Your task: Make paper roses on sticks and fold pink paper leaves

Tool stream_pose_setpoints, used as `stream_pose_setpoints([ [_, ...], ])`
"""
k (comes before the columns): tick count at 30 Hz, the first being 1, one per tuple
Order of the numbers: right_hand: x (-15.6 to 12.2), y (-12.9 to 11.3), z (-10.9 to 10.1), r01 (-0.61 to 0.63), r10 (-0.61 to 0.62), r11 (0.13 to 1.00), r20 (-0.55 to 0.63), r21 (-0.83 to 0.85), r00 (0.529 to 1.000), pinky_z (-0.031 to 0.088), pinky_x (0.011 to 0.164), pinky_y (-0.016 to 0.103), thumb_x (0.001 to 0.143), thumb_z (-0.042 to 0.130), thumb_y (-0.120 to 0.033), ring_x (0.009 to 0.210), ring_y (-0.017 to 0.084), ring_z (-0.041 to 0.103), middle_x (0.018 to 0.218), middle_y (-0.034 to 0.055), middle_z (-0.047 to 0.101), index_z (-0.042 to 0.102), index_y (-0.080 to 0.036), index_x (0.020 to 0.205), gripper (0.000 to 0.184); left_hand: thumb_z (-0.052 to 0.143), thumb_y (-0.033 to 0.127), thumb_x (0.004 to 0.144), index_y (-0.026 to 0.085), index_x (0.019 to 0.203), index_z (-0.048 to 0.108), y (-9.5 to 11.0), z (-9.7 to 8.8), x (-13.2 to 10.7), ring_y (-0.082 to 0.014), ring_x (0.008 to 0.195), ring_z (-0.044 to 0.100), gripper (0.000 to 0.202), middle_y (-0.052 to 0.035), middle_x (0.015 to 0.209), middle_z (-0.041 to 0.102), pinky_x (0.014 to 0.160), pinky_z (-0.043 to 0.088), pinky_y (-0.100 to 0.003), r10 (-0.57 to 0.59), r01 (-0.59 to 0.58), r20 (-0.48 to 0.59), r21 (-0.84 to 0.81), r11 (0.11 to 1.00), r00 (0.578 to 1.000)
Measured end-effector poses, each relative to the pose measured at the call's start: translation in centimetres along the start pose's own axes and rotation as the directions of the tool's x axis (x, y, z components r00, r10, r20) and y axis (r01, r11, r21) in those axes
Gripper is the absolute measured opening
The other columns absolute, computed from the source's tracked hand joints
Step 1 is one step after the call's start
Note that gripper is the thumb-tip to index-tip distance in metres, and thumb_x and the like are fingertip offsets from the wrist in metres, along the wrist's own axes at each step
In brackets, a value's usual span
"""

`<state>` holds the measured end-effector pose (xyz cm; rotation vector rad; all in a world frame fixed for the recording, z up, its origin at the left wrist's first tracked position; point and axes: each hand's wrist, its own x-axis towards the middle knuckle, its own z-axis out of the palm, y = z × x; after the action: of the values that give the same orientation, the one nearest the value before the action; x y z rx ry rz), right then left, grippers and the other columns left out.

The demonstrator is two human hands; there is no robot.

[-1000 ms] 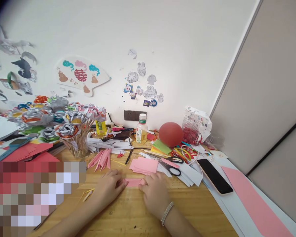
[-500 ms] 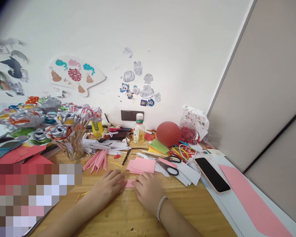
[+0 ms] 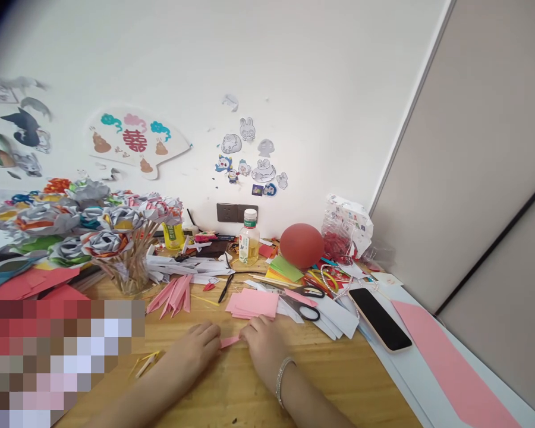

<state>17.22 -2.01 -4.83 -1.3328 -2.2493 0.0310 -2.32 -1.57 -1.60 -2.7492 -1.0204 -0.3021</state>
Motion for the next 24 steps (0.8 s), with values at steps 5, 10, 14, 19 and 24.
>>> stream_pose_setpoints([
  [5,0.1,-0.1,-0.1,-0.042,0.042,0.999,-0.002,0.021,0.999,0.044,0.076,0.028,0.088,0.053,-0.008,0.083,0.017,0.055,0.087,0.0027,0.061,0.064,-0.019,0.09,0.016,0.043,0.019,0.091,0.016,0.079,0.061,-0.1,-0.4,0.5,-0.0213,0.078,0.06,0.021,-0.0062,0.082,0.066,0.072,0.044,-0.032,-0.281,0.297,0.121,-0.138,0.945,0.952],
  [10,0.5,-0.9,-0.7,-0.085,0.091,0.992,0.067,-0.088,0.994,0.044,0.072,0.027,0.088,0.052,-0.009,0.082,0.017,0.055,0.089,0.0043,0.06,0.066,-0.02,0.092,0.018,0.041,0.02,0.091,0.014,0.087,0.064,0.1,-0.7,1.4,-0.0262,0.089,0.062,0.024,-0.0105,0.09,0.068,0.079,0.045,-0.038,-0.375,0.401,0.206,-0.105,0.91,0.904],
  [14,0.2,-1.4,-1.6,0.051,-0.028,0.989,0.164,-0.142,0.986,0.044,0.079,0.032,0.087,0.059,-0.025,0.095,0.022,0.053,0.105,0.0065,0.058,0.063,-0.029,0.112,0.026,0.042,0.021,0.091,0.012,0.089,0.065,0.4,-0.8,1.6,-0.028,0.087,0.063,0.024,-0.0124,0.089,0.069,0.077,0.048,-0.04,-0.427,0.441,0.216,-0.018,0.898,0.878],
  [19,-0.1,-1.5,-2.2,0.046,-0.019,0.991,0.213,-0.124,0.977,0.037,0.094,0.042,0.085,0.056,-0.049,0.114,0.027,0.044,0.132,0.0079,0.048,0.051,-0.033,0.128,0.047,0.043,0.018,0.091,0.014,0.098,0.065,0.5,-0.4,0.7,-0.0255,0.097,0.062,0.024,-0.0126,0.102,0.067,0.083,0.049,-0.038,-0.312,0.311,0.049,0.018,0.95,0.949],
  [24,-0.3,-1.5,-2.5,0.02,0.007,0.992,0.212,-0.124,0.977,0.028,0.103,0.045,0.086,0.054,-0.051,0.123,0.028,0.036,0.144,0.0075,0.037,0.054,-0.029,0.127,0.047,0.04,0.052,0.091,0.009,0.137,0.038,1.0,0.2,-0.8,-0.0292,0.132,0.035,0.063,-0.0202,0.143,0.037,0.105,0.036,-0.044,0.01,-0.001,0.064,-0.15,0.989,0.998],
])
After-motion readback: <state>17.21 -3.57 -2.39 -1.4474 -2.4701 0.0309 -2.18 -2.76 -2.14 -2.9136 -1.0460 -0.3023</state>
